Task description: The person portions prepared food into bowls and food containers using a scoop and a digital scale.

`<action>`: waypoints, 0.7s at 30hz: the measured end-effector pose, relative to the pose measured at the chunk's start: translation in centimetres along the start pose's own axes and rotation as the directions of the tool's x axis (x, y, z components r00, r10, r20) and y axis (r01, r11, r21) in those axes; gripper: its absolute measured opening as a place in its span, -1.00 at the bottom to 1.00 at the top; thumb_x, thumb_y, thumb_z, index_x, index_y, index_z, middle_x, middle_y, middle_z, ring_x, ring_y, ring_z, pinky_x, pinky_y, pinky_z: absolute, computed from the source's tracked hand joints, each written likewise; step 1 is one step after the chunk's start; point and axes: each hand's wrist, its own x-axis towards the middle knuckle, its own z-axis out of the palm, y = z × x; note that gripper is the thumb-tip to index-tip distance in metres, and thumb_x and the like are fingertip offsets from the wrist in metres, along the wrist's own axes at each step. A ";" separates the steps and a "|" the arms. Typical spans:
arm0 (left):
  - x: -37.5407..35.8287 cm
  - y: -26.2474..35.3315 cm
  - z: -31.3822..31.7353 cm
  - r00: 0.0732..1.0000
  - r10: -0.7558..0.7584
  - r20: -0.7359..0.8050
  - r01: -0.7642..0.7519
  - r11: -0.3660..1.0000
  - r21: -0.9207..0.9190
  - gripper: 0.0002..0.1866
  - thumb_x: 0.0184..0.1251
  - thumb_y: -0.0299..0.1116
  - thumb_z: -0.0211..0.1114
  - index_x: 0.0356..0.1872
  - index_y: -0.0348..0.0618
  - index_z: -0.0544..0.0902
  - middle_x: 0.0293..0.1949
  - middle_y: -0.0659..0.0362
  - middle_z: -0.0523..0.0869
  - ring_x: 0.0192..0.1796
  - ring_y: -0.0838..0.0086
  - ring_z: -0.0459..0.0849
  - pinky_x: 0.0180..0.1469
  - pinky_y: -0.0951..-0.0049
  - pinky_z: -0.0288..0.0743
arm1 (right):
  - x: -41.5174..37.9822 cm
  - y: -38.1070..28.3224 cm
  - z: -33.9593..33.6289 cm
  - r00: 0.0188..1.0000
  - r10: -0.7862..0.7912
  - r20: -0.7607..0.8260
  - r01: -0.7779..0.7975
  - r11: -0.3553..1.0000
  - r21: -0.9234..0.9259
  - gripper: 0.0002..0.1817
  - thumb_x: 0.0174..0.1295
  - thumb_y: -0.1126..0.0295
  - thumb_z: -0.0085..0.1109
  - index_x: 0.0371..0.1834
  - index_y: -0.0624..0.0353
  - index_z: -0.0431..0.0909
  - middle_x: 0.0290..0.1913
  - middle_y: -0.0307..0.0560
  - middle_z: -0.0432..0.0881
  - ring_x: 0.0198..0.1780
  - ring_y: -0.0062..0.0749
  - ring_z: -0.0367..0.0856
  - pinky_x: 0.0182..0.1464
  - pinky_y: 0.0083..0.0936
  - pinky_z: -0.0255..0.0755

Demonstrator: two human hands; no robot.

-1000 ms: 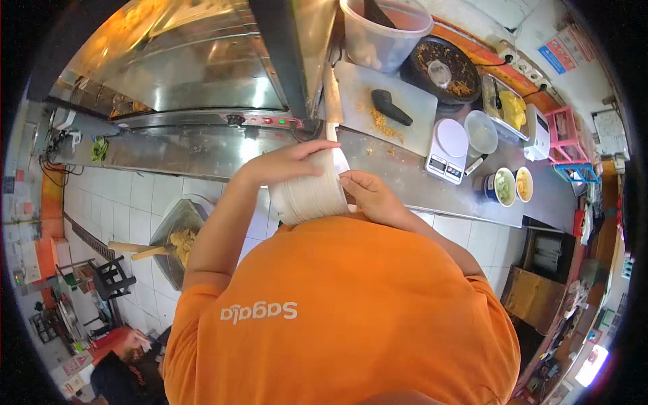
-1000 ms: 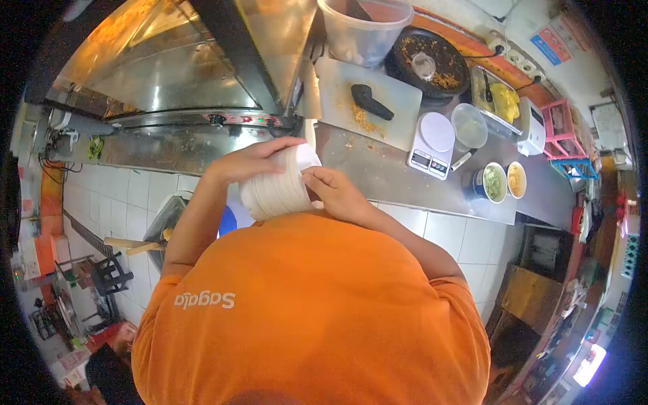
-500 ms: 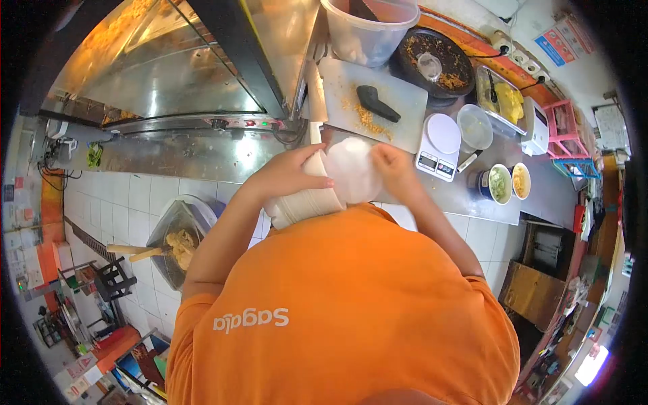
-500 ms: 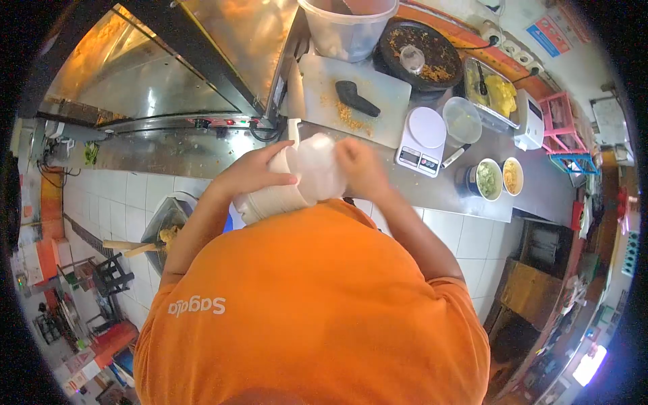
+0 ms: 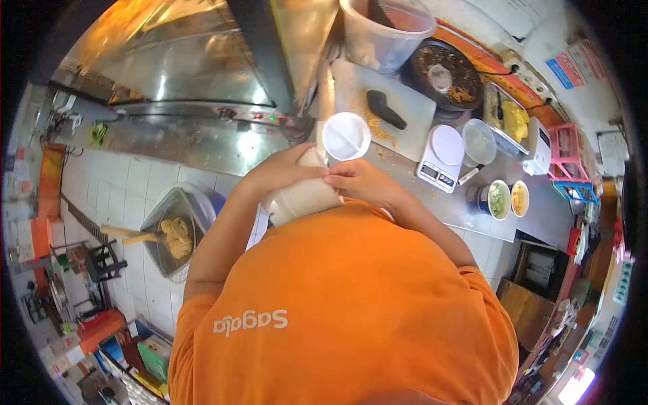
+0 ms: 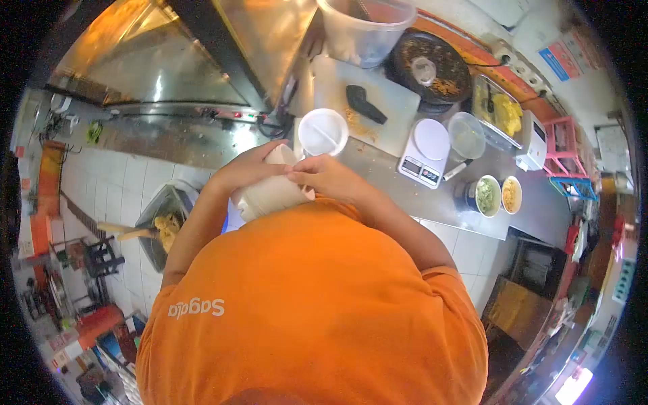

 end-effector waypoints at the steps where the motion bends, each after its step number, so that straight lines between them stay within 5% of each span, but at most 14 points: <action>1: 0.1 -0.4 0.1 1.000 -0.009 0.010 0.010 1.000 -0.030 -0.23 0.09 -0.10 0.32 0.30 -0.21 0.25 0.11 0.02 0.49 0.14 0.38 0.45 0.17 0.47 0.29 | -0.2 -0.3 0.1 0.992 0.122 0.036 -0.125 0.984 0.130 -0.71 0.19 0.24 0.15 -0.19 0.25 0.61 -0.43 -0.23 0.57 -0.39 -0.57 0.47 -0.35 -0.55 0.36; 7: 0.5 0.8 1.5 1.000 -0.002 -0.003 0.002 0.999 -0.039 -0.23 0.10 -0.17 0.33 0.31 -0.27 0.22 0.13 0.00 0.47 0.15 0.40 0.43 0.18 0.45 0.29 | 0.1 4.1 -0.1 0.985 0.008 0.173 -0.084 0.896 0.437 -0.84 0.21 0.30 0.08 -0.34 0.15 0.56 -0.54 -0.38 0.39 -0.48 -0.65 0.32 -0.44 -0.66 0.22; 8: 1.2 0.1 1.3 0.998 -0.045 0.053 0.048 0.998 -0.051 -0.25 0.11 -0.21 0.31 0.31 -0.25 0.22 0.14 0.00 0.46 0.15 0.39 0.43 0.18 0.45 0.28 | -1.2 2.5 0.4 0.996 0.074 0.046 -0.085 0.929 0.361 -0.83 0.19 0.27 0.09 -0.35 0.13 0.56 -0.54 -0.39 0.40 -0.48 -0.65 0.32 -0.45 -0.61 0.21; 12: 1.2 2.3 3.1 0.984 0.083 0.158 -0.076 0.996 -0.050 -0.30 0.12 -0.39 0.23 0.33 -0.23 0.19 0.13 0.01 0.45 0.15 0.37 0.42 0.18 0.44 0.28 | -2.3 4.1 0.1 1.000 -0.013 -0.025 0.022 0.925 0.379 -0.80 0.17 0.26 0.10 -0.38 0.16 0.59 -0.53 -0.30 0.48 -0.45 -0.59 0.39 -0.39 -0.55 0.31; 14: 1.4 2.3 3.2 0.986 0.020 0.166 0.006 0.988 -0.154 -0.31 0.13 -0.46 0.20 0.33 -0.26 0.17 0.14 0.02 0.44 0.14 0.37 0.43 0.18 0.44 0.28 | -3.8 2.2 0.8 0.973 -0.137 -0.184 0.144 0.989 0.022 -0.75 0.19 0.26 0.08 -0.38 0.23 0.60 -0.50 -0.22 0.54 -0.38 -0.53 0.47 -0.35 -0.50 0.36; 17: 1.1 1.8 2.6 0.983 0.037 0.180 -0.009 0.988 -0.154 -0.33 0.13 -0.49 0.17 0.32 -0.28 0.17 0.14 0.03 0.44 0.15 0.38 0.42 0.18 0.45 0.27 | -3.1 3.0 1.6 0.913 -0.293 -0.285 0.256 0.953 -0.160 -0.73 0.21 0.25 0.05 -0.32 0.28 0.57 -0.42 -0.11 0.60 -0.31 -0.48 0.53 -0.31 -0.44 0.39; 21: 1.3 0.0 2.0 0.972 0.095 0.217 -0.039 0.967 -0.251 -0.33 0.11 -0.51 0.16 0.31 -0.30 0.18 0.16 0.04 0.42 0.17 0.37 0.40 0.20 0.46 0.25 | -5.6 2.1 -1.9 0.856 -0.199 -0.478 0.171 0.980 -0.100 -0.75 0.19 0.28 0.06 -0.27 0.25 0.56 -0.32 -0.03 0.61 -0.29 -0.44 0.55 -0.26 -0.41 0.42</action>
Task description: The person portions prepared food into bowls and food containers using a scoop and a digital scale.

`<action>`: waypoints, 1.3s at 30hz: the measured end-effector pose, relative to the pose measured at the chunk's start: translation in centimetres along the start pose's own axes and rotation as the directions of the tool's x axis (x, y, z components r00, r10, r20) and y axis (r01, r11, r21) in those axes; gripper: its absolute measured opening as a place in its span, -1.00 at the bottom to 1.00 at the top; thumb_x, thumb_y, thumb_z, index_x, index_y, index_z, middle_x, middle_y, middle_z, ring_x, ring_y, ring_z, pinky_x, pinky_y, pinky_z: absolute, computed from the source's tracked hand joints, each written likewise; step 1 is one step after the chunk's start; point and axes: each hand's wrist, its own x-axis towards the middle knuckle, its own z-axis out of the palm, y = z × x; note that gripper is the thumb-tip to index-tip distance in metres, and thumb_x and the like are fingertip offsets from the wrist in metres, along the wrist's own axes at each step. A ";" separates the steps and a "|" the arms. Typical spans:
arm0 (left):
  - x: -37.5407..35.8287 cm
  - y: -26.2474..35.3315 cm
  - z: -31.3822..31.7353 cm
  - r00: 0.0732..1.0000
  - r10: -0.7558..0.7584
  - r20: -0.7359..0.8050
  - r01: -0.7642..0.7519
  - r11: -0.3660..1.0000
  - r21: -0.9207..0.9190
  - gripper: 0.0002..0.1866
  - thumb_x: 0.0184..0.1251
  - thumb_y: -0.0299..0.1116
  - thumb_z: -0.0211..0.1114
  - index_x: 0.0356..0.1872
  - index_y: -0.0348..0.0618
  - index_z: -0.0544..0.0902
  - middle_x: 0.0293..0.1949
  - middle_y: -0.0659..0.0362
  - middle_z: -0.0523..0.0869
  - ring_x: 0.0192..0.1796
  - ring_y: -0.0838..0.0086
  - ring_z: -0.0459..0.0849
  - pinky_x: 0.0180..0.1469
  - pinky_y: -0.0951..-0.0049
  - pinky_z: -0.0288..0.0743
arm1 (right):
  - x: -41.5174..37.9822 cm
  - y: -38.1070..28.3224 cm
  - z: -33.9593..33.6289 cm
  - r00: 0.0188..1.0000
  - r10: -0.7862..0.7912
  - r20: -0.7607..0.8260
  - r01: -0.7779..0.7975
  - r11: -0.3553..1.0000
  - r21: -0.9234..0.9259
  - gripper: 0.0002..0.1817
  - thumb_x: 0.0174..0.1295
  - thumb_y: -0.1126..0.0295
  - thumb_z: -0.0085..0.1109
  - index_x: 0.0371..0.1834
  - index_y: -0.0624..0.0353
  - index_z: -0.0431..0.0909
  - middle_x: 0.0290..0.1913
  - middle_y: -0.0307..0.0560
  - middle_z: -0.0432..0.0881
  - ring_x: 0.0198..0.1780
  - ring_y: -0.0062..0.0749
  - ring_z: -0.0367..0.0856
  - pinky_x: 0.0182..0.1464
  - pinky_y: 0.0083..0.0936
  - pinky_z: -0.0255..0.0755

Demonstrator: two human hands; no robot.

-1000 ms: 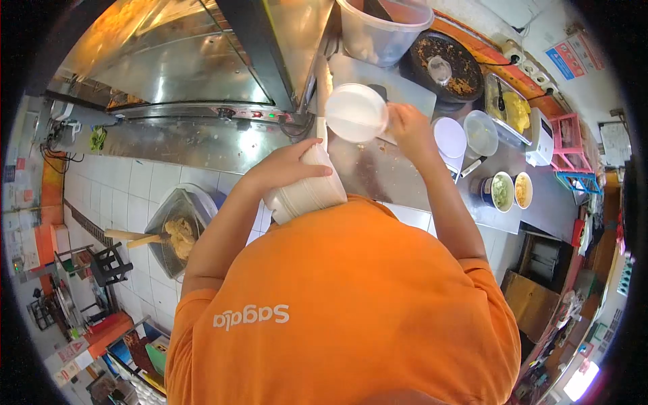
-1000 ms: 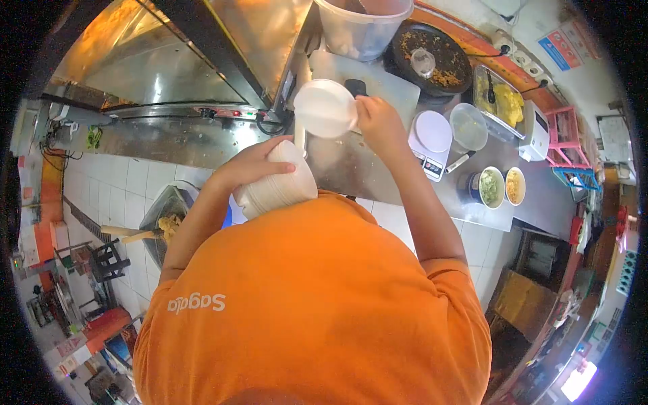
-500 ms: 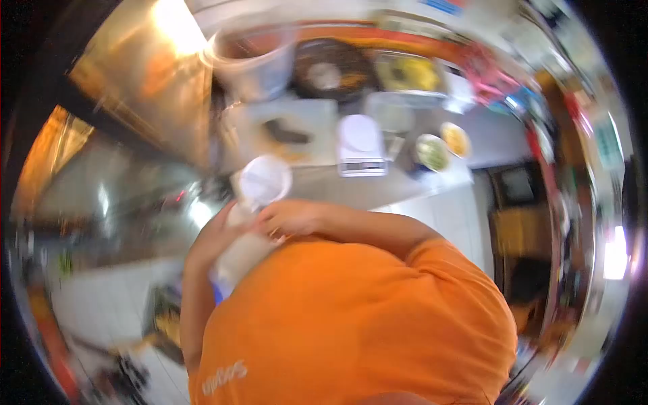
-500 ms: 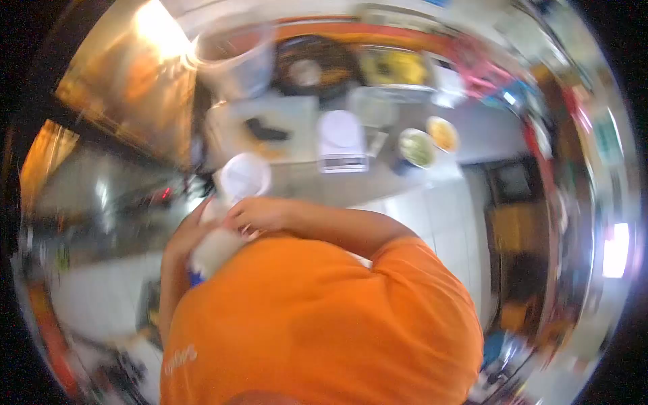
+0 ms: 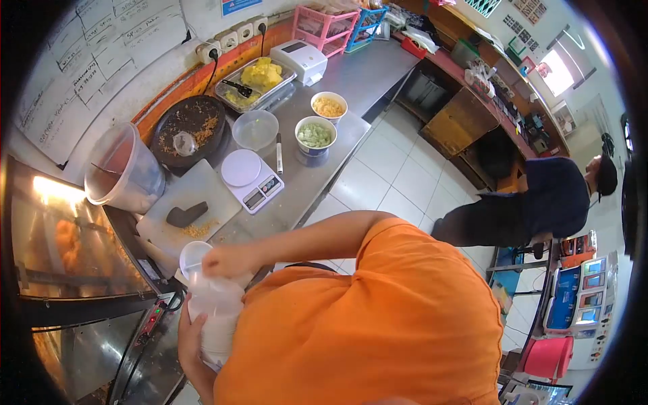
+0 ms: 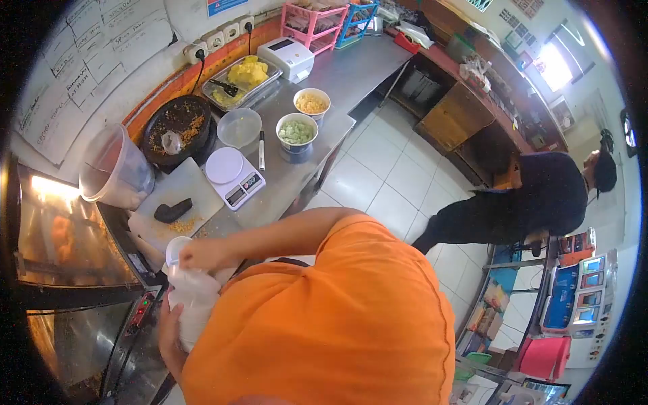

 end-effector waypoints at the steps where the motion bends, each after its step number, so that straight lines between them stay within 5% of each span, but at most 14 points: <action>1: -0.1 -0.9 -0.7 0.999 0.012 -0.044 -0.012 1.000 0.007 -0.31 0.10 -0.53 0.14 0.33 -0.26 0.16 0.18 0.05 0.40 0.18 0.37 0.39 0.22 0.46 0.23 | 0.0 -0.9 -2.0 1.000 0.010 -0.024 -0.010 1.000 -0.011 -0.76 0.19 0.29 0.06 -0.26 0.25 0.56 -0.29 -0.01 0.62 -0.29 -0.44 0.54 -0.24 -0.41 0.43; 5: -2.0 -0.8 -0.5 0.996 0.091 -0.004 -0.091 0.995 -0.040 -0.25 0.05 -0.57 0.12 0.35 -0.10 0.10 0.20 0.07 0.37 0.20 0.35 0.39 0.24 0.44 0.23 | 2.5 1.0 -5.6 0.968 -0.223 -0.115 0.183 0.941 -0.286 -0.79 0.17 0.31 0.05 -0.31 0.24 0.53 -0.36 -0.02 0.59 -0.30 -0.40 0.52 -0.23 -0.38 0.40; 7: -2.8 -2.2 -1.5 0.997 0.024 -0.071 -0.022 1.000 0.018 -0.29 -0.03 -0.63 0.21 0.23 -0.08 0.20 0.05 0.09 0.45 0.11 0.36 0.45 0.11 0.43 0.38 | 3.6 2.2 -6.9 0.942 -0.260 -0.210 0.150 0.891 -0.429 -0.81 0.17 0.33 0.00 -0.34 0.24 0.50 -0.38 0.12 0.54 -0.33 -0.04 0.51 -0.23 -0.19 0.37; 8: -3.0 -2.4 -1.7 0.989 0.059 -0.132 -0.027 0.971 0.237 -0.31 -0.05 -0.61 0.29 0.18 -0.07 0.24 -0.02 0.12 0.46 0.04 0.41 0.45 0.06 0.45 0.40 | 3.8 2.5 -7.6 0.920 -0.348 -0.178 0.115 0.676 -0.728 -0.79 0.18 0.35 -0.06 -0.28 0.22 0.53 -0.29 0.14 0.58 -0.23 0.04 0.53 -0.17 -0.17 0.38; 11: -4.2 -5.5 -3.3 0.980 0.045 -0.195 -0.076 0.985 -0.157 -0.43 -0.01 -0.53 0.32 0.07 -0.01 0.29 -0.13 0.18 0.46 -0.06 0.45 0.43 0.00 0.47 0.38 | 3.5 2.0 -8.2 0.881 -0.418 -0.219 0.125 0.654 -0.746 -0.76 0.15 0.47 -0.08 -0.17 0.18 0.56 -0.21 0.14 0.60 -0.14 0.06 0.55 -0.06 -0.26 0.40; 15: -7.8 -13.0 -6.2 0.941 0.115 -0.319 -0.247 0.877 -0.411 -0.48 0.06 -0.40 0.29 0.06 0.00 0.28 -0.09 0.19 0.43 -0.04 0.42 0.44 0.00 0.40 0.38 | 4.0 1.9 -5.5 0.960 -0.126 -0.249 -0.075 0.742 -0.666 -0.74 0.20 0.40 -0.08 -0.07 0.12 0.50 -0.22 0.19 0.59 -0.16 0.12 0.54 -0.10 -0.20 0.40; 18: -11.7 -19.6 -6.7 0.831 0.200 -0.519 -0.497 0.688 -0.529 -0.45 0.16 -0.12 0.24 0.15 0.00 0.28 0.03 0.14 0.46 0.06 0.31 0.46 0.09 0.32 0.39 | 4.7 3.5 -2.7 0.993 0.091 -0.070 -0.108 0.526 -0.844 -0.60 0.19 0.27 -0.02 0.12 0.04 0.38 -0.16 0.20 0.58 -0.09 0.09 0.54 -0.06 -0.14 0.40; 21: -15.6 -21.6 -7.5 0.651 0.070 -0.756 -0.714 0.394 -0.578 -0.26 0.18 0.20 0.09 0.28 -0.03 0.22 0.21 0.06 0.39 0.21 0.15 0.40 0.20 0.17 0.36 | 7.2 7.5 0.0 0.948 0.259 0.183 0.098 0.309 -0.946 -0.52 0.13 0.26 0.05 0.18 -0.05 0.38 -0.17 0.21 0.59 -0.12 -0.03 0.60 -0.10 -0.14 0.44; 23: -17.0 -17.1 -8.9 0.297 0.243 -0.923 -0.949 0.180 -0.258 -0.11 0.14 0.39 -0.08 0.35 -0.05 0.14 0.30 0.02 0.28 0.27 0.07 0.33 0.25 0.05 0.30 | 8.4 10.5 1.0 0.959 0.199 0.201 0.140 0.283 -0.949 -0.71 0.16 0.25 0.02 -0.08 0.06 0.55 -0.22 0.23 0.60 -0.17 0.06 0.59 -0.11 -0.09 0.44; 26: -23.0 -9.4 -14.3 0.073 0.442 -0.894 -0.995 -0.024 -0.093 -0.09 0.12 0.41 -0.09 0.34 -0.06 0.14 0.29 0.02 0.30 0.26 0.05 0.35 0.24 -0.01 0.30 | 10.1 15.1 -0.1 0.967 0.107 0.232 0.209 0.187 -0.960 -0.80 0.07 0.27 0.05 -0.36 0.03 0.65 -0.32 0.08 0.64 -0.26 -0.05 0.61 -0.21 -0.15 0.47; 28: -28.6 -2.2 -17.0 -0.113 0.398 -0.911 -0.990 0.032 0.137 -0.08 0.11 0.41 -0.08 0.34 -0.08 0.14 0.29 0.02 0.30 0.25 0.06 0.36 0.24 -0.01 0.30 | 9.3 11.0 1.0 0.985 0.067 0.158 0.139 0.232 -0.963 -0.84 -0.03 0.27 0.14 -0.44 0.02 0.67 -0.37 0.06 0.63 -0.27 -0.03 0.60 -0.18 -0.18 0.47; 33: -39.9 12.5 -27.4 -0.583 0.528 -0.617 -0.729 -0.005 0.684 -0.28 0.25 0.14 0.06 0.28 -0.14 0.16 0.17 -0.01 0.39 0.18 0.14 0.43 0.19 0.09 0.37 | 9.3 8.2 0.6 0.999 0.003 0.052 0.050 0.258 -0.965 -0.80 -0.05 0.24 0.24 -0.47 0.13 0.69 -0.45 0.09 0.64 -0.37 -0.06 0.63 -0.23 -0.28 0.49; 36: -42.0 20.9 -35.5 -0.842 0.330 -0.426 -0.471 -0.066 0.880 -0.26 0.14 -0.18 0.35 0.19 -0.19 0.07 0.01 -0.04 0.44 0.04 0.23 0.49 0.10 0.27 0.42 | 8.8 5.3 -0.1 0.963 0.162 0.217 0.143 0.378 -0.915 -0.60 0.15 0.25 0.08 0.06 0.10 0.49 -0.24 0.20 0.62 -0.23 0.01 0.61 -0.21 -0.21 0.46; 39: -43.5 26.8 -44.8 -0.900 0.366 -0.235 -0.241 0.029 0.970 -0.10 -0.07 -0.19 0.52 0.14 -0.19 0.03 -0.03 -0.10 0.43 0.01 0.21 0.48 0.06 0.27 0.41 | 5.7 -0.4 4.6 0.993 -0.099 -0.063 -0.021 0.381 -0.924 -0.77 0.22 0.20 0.03 -0.43 0.07 0.57 -0.56 -0.02 0.56 -0.57 -0.15 0.50 -0.51 -0.28 0.34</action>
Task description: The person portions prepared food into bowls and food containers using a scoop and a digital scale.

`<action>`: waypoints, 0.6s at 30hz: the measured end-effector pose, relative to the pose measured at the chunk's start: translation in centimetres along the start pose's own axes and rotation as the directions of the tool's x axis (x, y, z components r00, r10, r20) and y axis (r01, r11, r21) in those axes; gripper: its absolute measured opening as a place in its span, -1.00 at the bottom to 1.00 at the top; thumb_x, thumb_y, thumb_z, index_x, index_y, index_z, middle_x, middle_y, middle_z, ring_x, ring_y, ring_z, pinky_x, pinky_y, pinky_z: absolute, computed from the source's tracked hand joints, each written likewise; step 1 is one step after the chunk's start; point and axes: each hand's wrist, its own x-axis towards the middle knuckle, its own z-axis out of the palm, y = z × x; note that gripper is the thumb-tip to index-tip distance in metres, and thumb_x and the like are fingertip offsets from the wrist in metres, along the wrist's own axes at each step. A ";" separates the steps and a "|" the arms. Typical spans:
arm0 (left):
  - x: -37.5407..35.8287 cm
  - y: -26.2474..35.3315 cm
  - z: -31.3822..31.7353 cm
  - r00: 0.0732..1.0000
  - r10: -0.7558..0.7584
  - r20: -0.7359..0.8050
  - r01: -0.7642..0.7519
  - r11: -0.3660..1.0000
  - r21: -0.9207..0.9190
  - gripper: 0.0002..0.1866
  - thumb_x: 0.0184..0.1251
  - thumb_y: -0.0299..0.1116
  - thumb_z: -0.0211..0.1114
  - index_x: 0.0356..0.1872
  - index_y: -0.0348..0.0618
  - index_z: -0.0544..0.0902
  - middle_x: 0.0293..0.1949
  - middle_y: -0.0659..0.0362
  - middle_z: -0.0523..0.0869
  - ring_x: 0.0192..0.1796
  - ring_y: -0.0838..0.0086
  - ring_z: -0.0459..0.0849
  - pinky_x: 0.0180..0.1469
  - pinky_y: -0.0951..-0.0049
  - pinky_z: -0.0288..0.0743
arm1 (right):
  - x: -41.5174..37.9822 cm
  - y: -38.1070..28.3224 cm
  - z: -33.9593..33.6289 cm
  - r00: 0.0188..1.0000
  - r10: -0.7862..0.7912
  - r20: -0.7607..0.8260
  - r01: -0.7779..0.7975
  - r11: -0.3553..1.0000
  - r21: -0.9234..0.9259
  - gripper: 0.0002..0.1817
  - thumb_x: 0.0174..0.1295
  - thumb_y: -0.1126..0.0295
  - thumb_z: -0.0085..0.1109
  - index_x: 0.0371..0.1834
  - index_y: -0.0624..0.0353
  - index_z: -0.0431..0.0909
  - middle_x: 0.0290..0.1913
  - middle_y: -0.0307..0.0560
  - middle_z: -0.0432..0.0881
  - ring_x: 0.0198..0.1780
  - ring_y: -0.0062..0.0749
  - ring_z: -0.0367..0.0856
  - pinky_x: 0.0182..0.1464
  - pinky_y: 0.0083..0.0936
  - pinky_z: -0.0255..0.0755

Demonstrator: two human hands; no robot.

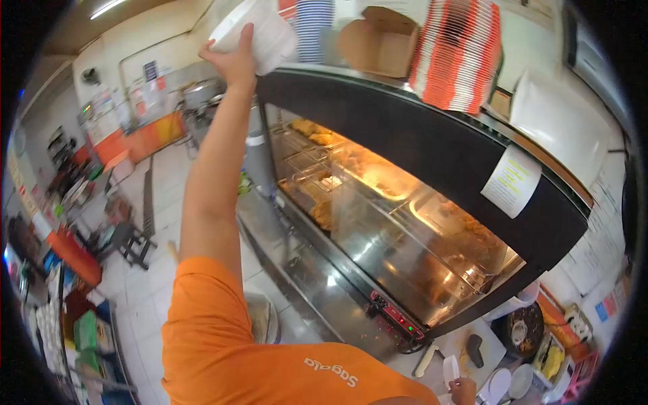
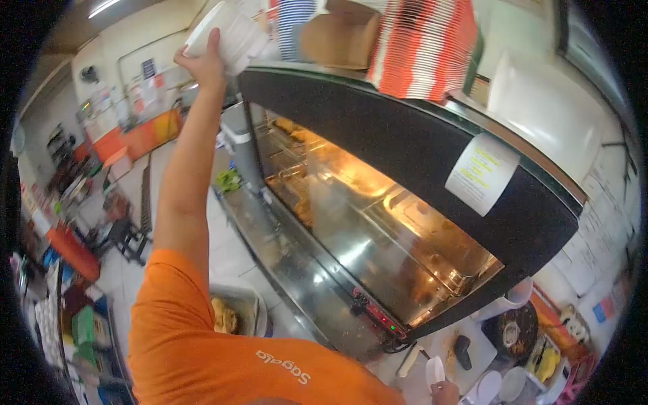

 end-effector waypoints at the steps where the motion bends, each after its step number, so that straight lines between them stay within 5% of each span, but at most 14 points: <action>1: 1.1 -2.1 1.4 0.998 0.063 0.017 -0.065 0.981 0.184 -0.08 -0.17 -0.13 0.56 0.09 -0.21 0.07 -0.03 -0.12 0.42 0.02 0.19 0.47 0.07 0.26 0.39 | -0.2 -0.3 0.6 0.999 0.045 -0.016 -0.045 0.999 0.015 -0.77 0.22 0.20 0.03 -0.43 0.07 0.57 -0.56 -0.02 0.56 -0.57 -0.15 0.50 -0.51 -0.28 0.34; 3: 2.2 -6.2 3.7 0.991 0.122 0.062 -0.137 0.904 0.405 -0.02 -0.32 -0.01 0.61 0.03 -0.28 0.15 -0.04 -0.14 0.42 0.02 0.14 0.45 0.10 0.24 0.35 | -1.0 0.5 2.3 0.957 0.286 0.044 -0.287 0.920 0.266 -0.83 -0.04 0.30 0.25 -0.47 0.16 0.67 -0.53 0.06 0.63 -0.45 -0.18 0.63 -0.33 -0.36 0.47; 5: 2.9 -11.1 5.0 0.984 0.133 0.121 -0.177 0.822 0.542 0.03 -0.37 0.11 0.58 0.04 -0.37 0.21 -0.02 -0.14 0.42 0.05 0.10 0.42 0.15 0.22 0.29 | -2.9 0.3 3.5 0.894 0.448 -0.020 -0.399 0.815 0.420 -0.75 -0.02 0.25 0.22 -0.41 0.22 0.64 -0.49 0.12 0.61 -0.43 -0.05 0.60 -0.33 -0.26 0.44; 8: 3.8 -15.4 6.2 0.970 0.036 0.239 -0.192 0.718 0.669 0.13 -0.37 0.29 0.48 0.10 -0.47 0.23 0.05 -0.17 0.38 0.15 0.05 0.34 0.22 0.17 0.20 | -6.2 -3.0 1.1 0.806 0.585 -0.086 -0.506 0.757 0.413 -0.76 0.05 0.27 0.19 -0.41 0.26 0.62 -0.51 0.14 0.60 -0.47 -0.08 0.57 -0.34 -0.30 0.42; 9: 2.7 -14.8 8.7 0.991 0.066 0.115 -0.131 0.642 0.755 0.02 -0.17 0.22 0.42 0.17 -0.38 0.21 0.13 -0.12 0.36 0.18 0.06 0.35 0.22 0.18 0.23 | -7.6 -3.0 1.0 0.775 0.624 -0.103 -0.540 0.738 0.406 -0.75 0.08 0.26 0.16 -0.42 0.26 0.61 -0.50 0.14 0.60 -0.46 -0.05 0.57 -0.34 -0.29 0.41; 11: -8.6 -15.8 15.9 0.969 -0.091 0.228 -0.073 0.778 0.623 0.02 -0.16 0.21 0.41 0.17 -0.38 0.21 0.13 -0.12 0.36 0.18 0.07 0.35 0.23 0.18 0.23 | -10.2 -1.7 1.2 0.747 0.662 -0.069 -0.601 0.715 0.358 -0.73 0.16 0.23 0.07 -0.44 0.26 0.56 -0.41 0.20 0.57 -0.33 0.09 0.54 -0.28 -0.20 0.39; 13: -20.7 -13.8 21.3 0.892 -0.252 0.374 0.041 0.871 0.490 0.00 -0.14 0.20 0.40 0.17 -0.37 0.21 0.13 -0.11 0.37 0.18 0.07 0.35 0.23 0.18 0.23 | -12.8 -1.9 0.8 0.615 0.775 -0.144 -0.677 0.612 0.409 -0.73 0.18 0.21 0.04 -0.38 0.22 0.54 -0.36 0.22 0.57 -0.24 0.14 0.53 -0.21 -0.09 0.38; 18: -41.3 -6.2 25.4 0.630 -0.464 0.623 0.360 0.885 0.295 -0.04 -0.10 0.17 0.37 0.18 -0.35 0.21 0.13 -0.10 0.37 0.18 0.08 0.36 0.23 0.19 0.22 | -16.3 2.7 -1.8 0.449 0.851 -0.274 -0.768 0.524 0.368 -0.74 0.15 0.20 0.07 -0.40 0.20 0.51 -0.41 0.14 0.58 -0.32 0.12 0.52 -0.27 -0.14 0.39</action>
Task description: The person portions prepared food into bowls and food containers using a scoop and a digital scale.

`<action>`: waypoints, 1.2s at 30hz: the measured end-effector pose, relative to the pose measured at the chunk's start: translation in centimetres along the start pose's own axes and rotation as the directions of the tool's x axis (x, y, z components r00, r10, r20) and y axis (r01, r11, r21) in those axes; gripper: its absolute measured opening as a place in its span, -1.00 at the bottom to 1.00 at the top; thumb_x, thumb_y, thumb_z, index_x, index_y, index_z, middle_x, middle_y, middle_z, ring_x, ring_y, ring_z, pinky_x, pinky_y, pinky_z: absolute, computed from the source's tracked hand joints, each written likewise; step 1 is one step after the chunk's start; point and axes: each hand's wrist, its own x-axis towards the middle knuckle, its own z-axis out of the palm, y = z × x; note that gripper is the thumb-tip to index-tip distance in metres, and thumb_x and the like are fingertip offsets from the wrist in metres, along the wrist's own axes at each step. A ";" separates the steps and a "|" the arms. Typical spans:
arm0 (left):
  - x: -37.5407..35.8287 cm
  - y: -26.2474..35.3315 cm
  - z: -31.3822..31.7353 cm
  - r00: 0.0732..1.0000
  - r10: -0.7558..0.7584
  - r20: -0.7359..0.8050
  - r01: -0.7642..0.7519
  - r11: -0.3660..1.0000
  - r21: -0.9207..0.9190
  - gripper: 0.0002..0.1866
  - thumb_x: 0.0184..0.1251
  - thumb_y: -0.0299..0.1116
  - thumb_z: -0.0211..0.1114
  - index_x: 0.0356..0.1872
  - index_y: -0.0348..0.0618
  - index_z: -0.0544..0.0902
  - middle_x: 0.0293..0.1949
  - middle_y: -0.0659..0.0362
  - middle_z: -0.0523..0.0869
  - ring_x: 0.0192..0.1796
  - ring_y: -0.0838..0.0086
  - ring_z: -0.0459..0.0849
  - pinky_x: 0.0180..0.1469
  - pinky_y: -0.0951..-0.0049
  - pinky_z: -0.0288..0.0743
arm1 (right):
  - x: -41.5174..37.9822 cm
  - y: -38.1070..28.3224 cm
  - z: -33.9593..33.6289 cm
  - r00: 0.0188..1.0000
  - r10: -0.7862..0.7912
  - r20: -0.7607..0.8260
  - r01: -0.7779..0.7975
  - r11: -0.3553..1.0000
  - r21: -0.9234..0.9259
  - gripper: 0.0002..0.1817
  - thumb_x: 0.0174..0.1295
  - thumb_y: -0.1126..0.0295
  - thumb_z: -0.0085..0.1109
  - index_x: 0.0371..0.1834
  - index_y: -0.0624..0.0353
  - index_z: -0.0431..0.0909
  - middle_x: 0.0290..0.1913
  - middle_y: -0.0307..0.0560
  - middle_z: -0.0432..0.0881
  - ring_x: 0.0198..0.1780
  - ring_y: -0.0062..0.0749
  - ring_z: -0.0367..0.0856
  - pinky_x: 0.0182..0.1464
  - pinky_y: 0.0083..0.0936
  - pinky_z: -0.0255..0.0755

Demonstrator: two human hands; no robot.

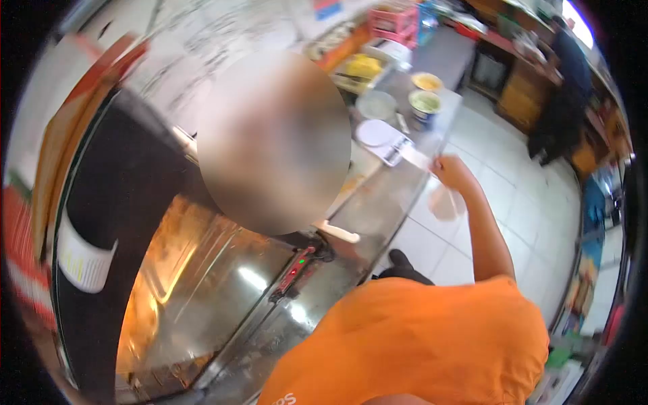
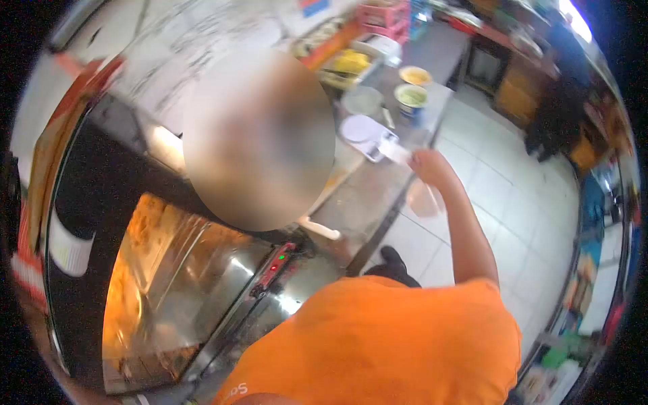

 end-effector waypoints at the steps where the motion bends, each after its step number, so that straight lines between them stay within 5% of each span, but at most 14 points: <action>1: -1.7 0.3 0.8 0.999 -0.023 0.040 0.025 0.999 -0.039 -0.05 -0.09 0.17 0.37 0.18 -0.34 0.21 0.13 -0.09 0.37 0.18 0.09 0.36 0.23 0.19 0.22 | 1.2 0.7 -0.5 0.997 -0.013 -0.081 0.018 0.998 0.058 -0.75 0.15 0.22 0.09 -0.37 0.20 0.53 -0.39 0.15 0.59 -0.31 0.11 0.53 -0.25 -0.16 0.41; 7: -8.2 -1.4 -1.0 0.972 -0.216 0.088 0.228 0.960 -0.160 -0.10 -0.04 0.13 0.33 0.19 -0.32 0.21 0.13 -0.07 0.37 0.18 0.10 0.36 0.24 0.20 0.22 | 11.5 5.5 -2.5 0.912 0.001 -0.411 -0.029 0.998 -0.060 -0.79 0.17 0.24 0.06 -0.34 0.15 0.55 -0.39 0.11 0.60 -0.27 0.02 0.58 -0.25 -0.17 0.43; 10: -11.9 -2.5 -3.3 0.943 -0.330 0.047 0.333 0.925 -0.183 -0.13 -0.02 0.12 0.32 0.20 -0.30 0.21 0.13 -0.06 0.38 0.18 0.11 0.36 0.24 0.21 0.22 | 16.7 7.8 -2.3 0.915 0.064 -0.398 -0.107 0.991 -0.085 -0.79 0.18 0.25 0.00 -0.33 0.12 0.56 -0.35 0.08 0.61 -0.21 0.00 0.58 -0.21 -0.14 0.44; 12: -15.7 -1.8 -3.3 0.913 -0.408 0.003 0.401 0.895 -0.198 -0.14 0.00 0.11 0.30 0.20 -0.30 0.22 0.13 -0.06 0.38 0.18 0.11 0.36 0.24 0.21 0.22 | 24.1 15.4 2.4 0.963 -0.008 -0.270 -0.076 0.951 -0.299 -0.79 0.14 0.33 -0.08 -0.38 0.05 0.61 -0.30 0.03 0.63 -0.20 -0.04 0.60 -0.20 -0.16 0.45; 14: -18.7 -1.6 -3.7 0.880 -0.474 -0.030 0.456 0.861 -0.226 -0.16 0.02 0.09 0.29 0.20 -0.29 0.22 0.13 -0.05 0.38 0.18 0.12 0.36 0.24 0.22 0.22 | 26.0 16.9 3.6 0.992 0.120 -0.036 -0.123 0.875 -0.469 -0.78 0.09 0.44 -0.05 -0.38 0.00 0.65 -0.25 -0.11 0.67 -0.14 -0.08 0.62 -0.08 -0.18 0.47; 15: -19.9 -1.5 -4.1 0.865 -0.500 -0.042 0.479 0.846 -0.234 -0.17 0.03 0.09 0.29 0.20 -0.28 0.22 0.13 -0.04 0.38 0.18 0.12 0.36 0.24 0.22 0.22 | 26.8 17.9 4.0 0.982 0.174 0.075 -0.120 0.877 -0.465 -0.82 0.09 0.32 0.08 -0.28 0.00 0.65 -0.22 -0.11 0.67 -0.11 -0.08 0.62 -0.02 -0.18 0.46; 17: -22.3 -1.3 -5.3 0.830 -0.555 -0.063 0.527 0.816 -0.239 -0.18 0.04 0.08 0.28 0.21 -0.27 0.22 0.13 -0.04 0.38 0.18 0.13 0.36 0.25 0.22 0.22 | 26.4 17.4 0.7 0.995 0.011 0.102 0.026 0.935 -0.354 -0.66 0.04 0.11 0.22 -0.17 0.02 0.63 -0.21 -0.04 0.66 -0.10 -0.09 0.61 -0.02 -0.20 0.45; 19: -25.1 -1.1 -6.7 0.785 -0.613 -0.088 0.578 0.776 -0.253 -0.20 0.06 0.07 0.26 0.21 -0.26 0.22 0.13 -0.03 0.38 0.18 0.13 0.37 0.25 0.23 0.21 | 28.9 18.8 -2.6 0.990 -0.133 -0.040 0.120 0.965 -0.233 -0.47 -0.06 -0.06 0.30 -0.09 0.04 0.60 -0.19 0.00 0.65 -0.11 -0.08 0.61 -0.02 -0.22 0.45; 21: -27.6 -0.6 -8.3 0.739 -0.665 -0.105 0.624 0.735 -0.266 -0.22 0.08 0.05 0.25 0.21 -0.26 0.22 0.13 -0.02 0.38 0.18 0.13 0.37 0.25 0.23 0.21 | 31.8 16.4 -8.9 0.993 0.107 -0.044 -0.114 0.973 -0.202 -0.46 -0.03 -0.12 0.24 -0.14 0.08 0.60 -0.26 0.04 0.65 -0.19 -0.09 0.62 -0.13 -0.23 0.47; 22: -28.7 -0.3 -9.2 0.716 -0.689 -0.115 0.643 0.715 -0.276 -0.23 0.09 0.05 0.25 0.21 -0.25 0.22 0.13 -0.02 0.39 0.18 0.14 0.37 0.25 0.23 0.21 | 32.9 16.6 -10.3 0.940 -0.072 -0.334 0.011 0.983 -0.182 -0.48 -0.03 -0.14 0.24 -0.23 0.08 0.61 -0.38 0.03 0.64 -0.31 -0.10 0.63 -0.28 -0.25 0.47; 26: -33.6 0.9 -12.8 0.610 -0.774 -0.171 0.699 0.627 -0.344 -0.26 0.12 0.03 0.22 0.22 -0.23 0.22 0.13 -0.01 0.39 0.18 0.15 0.37 0.25 0.24 0.21 | 38.9 16.0 -12.3 0.877 -0.104 -0.469 0.043 0.989 -0.139 -0.61 0.08 -0.07 0.16 -0.25 -0.01 0.59 -0.37 0.00 0.64 -0.30 -0.06 0.61 -0.30 -0.21 0.46; 29: -36.3 1.9 -15.6 0.535 -0.822 -0.194 0.727 0.566 -0.390 -0.28 0.14 0.01 0.21 0.22 -0.22 0.22 0.13 0.00 0.39 0.18 0.15 0.37 0.26 0.24 0.21 | 43.5 23.2 -2.3 0.854 -0.246 -0.458 0.238 0.968 -0.076 -0.58 -0.04 -0.03 0.29 -0.51 0.15 0.53 -0.54 0.00 0.57 -0.44 -0.03 0.56 -0.40 -0.28 0.42; 31: -37.4 2.1 -16.7 0.492 -0.847 -0.204 0.732 0.529 -0.430 -0.30 0.16 0.00 0.19 0.23 -0.21 0.22 0.13 0.01 0.39 0.18 0.16 0.37 0.26 0.25 0.21 | 41.5 24.5 0.1 0.845 -0.443 -0.299 0.433 0.895 -0.104 -0.65 0.08 0.11 0.21 -0.60 0.18 0.50 -0.56 0.05 0.55 -0.45 0.01 0.53 -0.31 -0.23 0.39; 36: -39.8 3.4 -22.2 0.374 -0.895 -0.244 0.750 0.447 -0.488 -0.34 0.20 -0.03 0.17 0.24 -0.19 0.23 0.13 0.03 0.40 0.18 0.17 0.38 0.26 0.26 0.21 | 38.7 27.4 1.7 0.910 -0.377 -0.176 0.383 0.924 0.005 -0.75 0.19 0.24 0.05 -0.46 0.17 0.59 -0.42 -0.01 0.61 -0.31 -0.07 0.55 -0.06 -0.19 0.30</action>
